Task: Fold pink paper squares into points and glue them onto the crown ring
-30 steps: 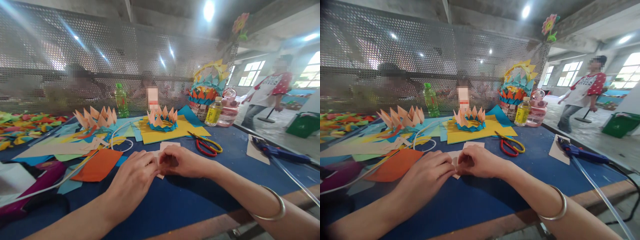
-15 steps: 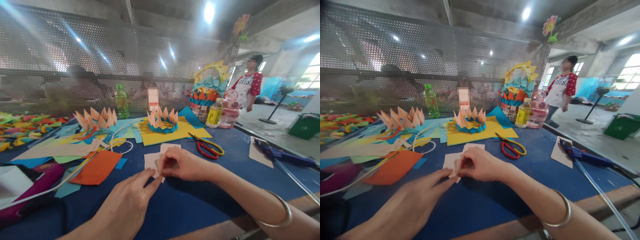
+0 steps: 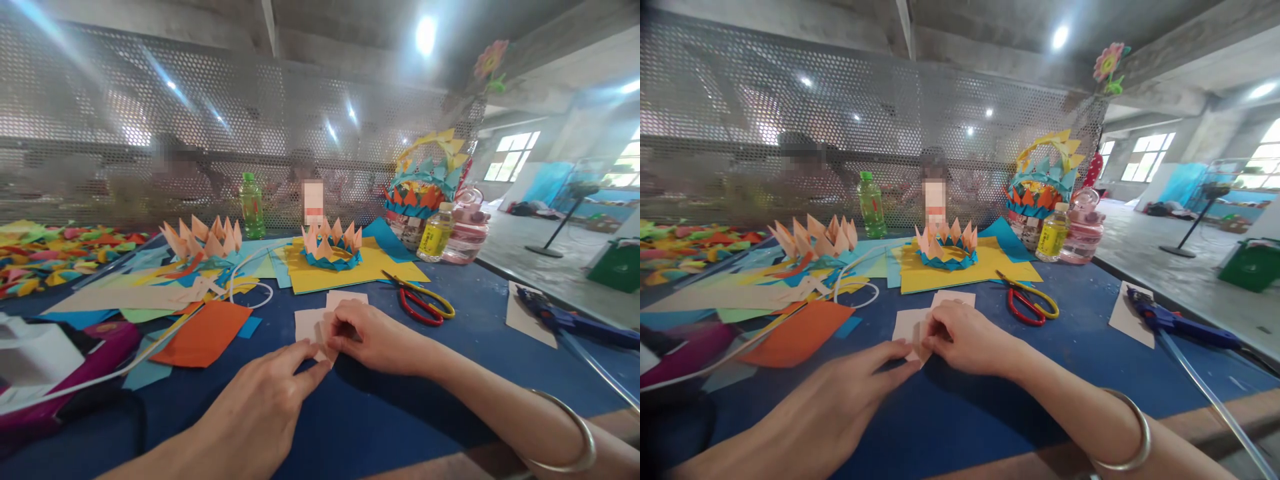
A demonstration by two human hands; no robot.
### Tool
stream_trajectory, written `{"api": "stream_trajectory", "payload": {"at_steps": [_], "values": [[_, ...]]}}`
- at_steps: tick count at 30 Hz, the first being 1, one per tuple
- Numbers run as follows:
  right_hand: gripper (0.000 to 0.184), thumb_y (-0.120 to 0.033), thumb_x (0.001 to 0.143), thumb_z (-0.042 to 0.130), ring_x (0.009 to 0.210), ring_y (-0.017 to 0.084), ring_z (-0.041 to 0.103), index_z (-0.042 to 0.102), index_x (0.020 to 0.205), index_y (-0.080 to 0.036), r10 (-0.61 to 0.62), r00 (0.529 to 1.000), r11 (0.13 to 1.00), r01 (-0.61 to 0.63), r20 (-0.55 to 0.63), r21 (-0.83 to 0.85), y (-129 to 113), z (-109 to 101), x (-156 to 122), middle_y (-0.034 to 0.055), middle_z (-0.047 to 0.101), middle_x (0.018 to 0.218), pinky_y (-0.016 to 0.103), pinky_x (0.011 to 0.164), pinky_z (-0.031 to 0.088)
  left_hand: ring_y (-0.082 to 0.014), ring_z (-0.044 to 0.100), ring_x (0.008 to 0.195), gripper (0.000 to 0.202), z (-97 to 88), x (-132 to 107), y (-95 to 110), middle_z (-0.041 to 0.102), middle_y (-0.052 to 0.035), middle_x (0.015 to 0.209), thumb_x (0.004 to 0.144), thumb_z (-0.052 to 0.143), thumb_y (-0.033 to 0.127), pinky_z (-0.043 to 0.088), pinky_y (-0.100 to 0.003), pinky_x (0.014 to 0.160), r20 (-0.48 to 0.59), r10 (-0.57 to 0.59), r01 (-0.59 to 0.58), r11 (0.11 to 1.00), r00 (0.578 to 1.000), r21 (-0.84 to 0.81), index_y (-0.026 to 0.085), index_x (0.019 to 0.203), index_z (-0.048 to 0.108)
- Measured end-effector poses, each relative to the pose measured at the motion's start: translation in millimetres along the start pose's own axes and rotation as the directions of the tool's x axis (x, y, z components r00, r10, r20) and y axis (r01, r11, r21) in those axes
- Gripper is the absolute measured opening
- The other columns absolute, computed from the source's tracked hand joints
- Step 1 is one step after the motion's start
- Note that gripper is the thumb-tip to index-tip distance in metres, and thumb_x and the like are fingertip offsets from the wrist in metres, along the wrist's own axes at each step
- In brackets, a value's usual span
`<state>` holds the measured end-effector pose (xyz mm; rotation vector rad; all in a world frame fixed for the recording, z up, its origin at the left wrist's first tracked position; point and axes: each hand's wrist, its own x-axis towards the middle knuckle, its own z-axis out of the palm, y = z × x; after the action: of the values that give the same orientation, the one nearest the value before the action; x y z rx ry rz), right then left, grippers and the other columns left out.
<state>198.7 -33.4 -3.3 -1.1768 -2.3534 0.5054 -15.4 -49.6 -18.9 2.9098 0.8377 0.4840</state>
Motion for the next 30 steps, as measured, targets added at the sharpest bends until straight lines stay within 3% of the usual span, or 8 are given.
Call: {"api": "stream_trajectory", "payload": {"at_steps": [12,20,30], "values": [[0.009,-0.007,0.08,0.057,0.067,0.01,0.048,0.059,0.078,-0.016,0.007,1.0,1.0,-0.007,-0.006,0.017,4,3,0,-0.0014,0.056,0.075,0.021,0.063,0.035,-0.0185,0.063,0.108,0.057,-3.8,0,-3,0.062,-0.006,0.123,0.078,0.032,-0.002,0.052,-0.031,0.093,0.029,0.018,-0.015,0.993,0.999,-0.113,0.022,0.123,0.06],[0.01,-0.007,0.079,0.058,0.067,0.01,0.049,0.059,0.076,-0.017,0.02,1.0,0.999,-0.02,-0.014,0.041,4,3,-1,-0.0015,0.056,0.074,0.021,0.063,0.036,-0.016,0.063,0.104,0.049,-11.3,0,-2,0.061,-0.0039,0.122,0.085,0.035,0.0,0.051,-0.026,0.09,0.058,0.008,0.003,0.983,0.998,-0.185,0.024,0.116,0.063],[0.007,-0.011,0.081,0.057,0.071,0.012,0.05,0.056,0.077,-0.016,0.064,0.997,0.997,-0.066,-0.041,-0.04,2,7,0,0.0009,0.058,0.078,0.024,0.066,0.036,-0.0164,0.061,0.11,0.053,-13.7,0,0,0.06,-0.0035,0.126,0.082,0.037,-0.002,0.05,-0.025,0.094,0.05,0.034,-0.023,0.979,0.998,-0.205,0.025,0.12,0.061]]}}
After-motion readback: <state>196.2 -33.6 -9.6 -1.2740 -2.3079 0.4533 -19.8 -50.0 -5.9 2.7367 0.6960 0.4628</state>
